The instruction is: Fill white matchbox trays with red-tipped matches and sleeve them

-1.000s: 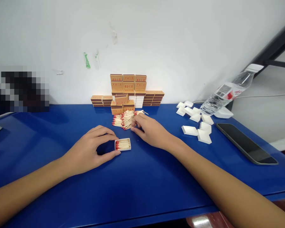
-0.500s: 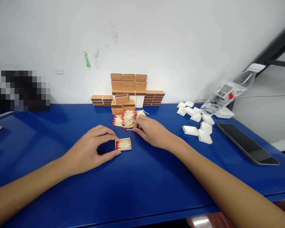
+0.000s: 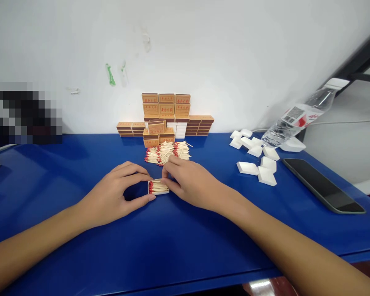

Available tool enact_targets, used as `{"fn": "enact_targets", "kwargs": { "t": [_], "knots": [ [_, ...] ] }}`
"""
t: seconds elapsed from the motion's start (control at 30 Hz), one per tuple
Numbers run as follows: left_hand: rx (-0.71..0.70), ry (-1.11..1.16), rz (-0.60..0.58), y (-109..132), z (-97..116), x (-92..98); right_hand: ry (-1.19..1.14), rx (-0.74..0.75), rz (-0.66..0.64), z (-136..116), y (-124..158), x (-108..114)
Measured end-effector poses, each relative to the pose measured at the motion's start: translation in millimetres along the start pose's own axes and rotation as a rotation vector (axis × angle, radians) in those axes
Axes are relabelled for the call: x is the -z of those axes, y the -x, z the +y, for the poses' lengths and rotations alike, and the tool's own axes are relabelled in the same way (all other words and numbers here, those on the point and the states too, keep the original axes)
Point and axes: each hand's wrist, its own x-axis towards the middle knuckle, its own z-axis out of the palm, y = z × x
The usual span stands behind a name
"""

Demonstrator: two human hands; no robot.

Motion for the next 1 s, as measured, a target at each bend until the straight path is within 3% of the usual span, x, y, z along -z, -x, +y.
{"fn": "enact_targets", "kwargs": {
  "t": [0.77,0.9,0.97,1.0],
  "knots": [
    [0.013,0.03,-0.006,-0.1,-0.1,-0.2,-0.057,0.111,0.029,-6.3,2.9,7.3],
    [0.021,0.023,-0.002,0.0,-1.1,0.0,0.021,0.111,0.187,13.8,4.3,31.1],
    [0.019,0.021,0.003,0.4,-1.4,0.2,0.137,-0.002,0.244,38.9,12.7,53.6],
    [0.015,0.022,0.01,0.6,-1.5,0.3,0.194,-0.11,0.196,54.7,19.9,66.5]
  ]
}}
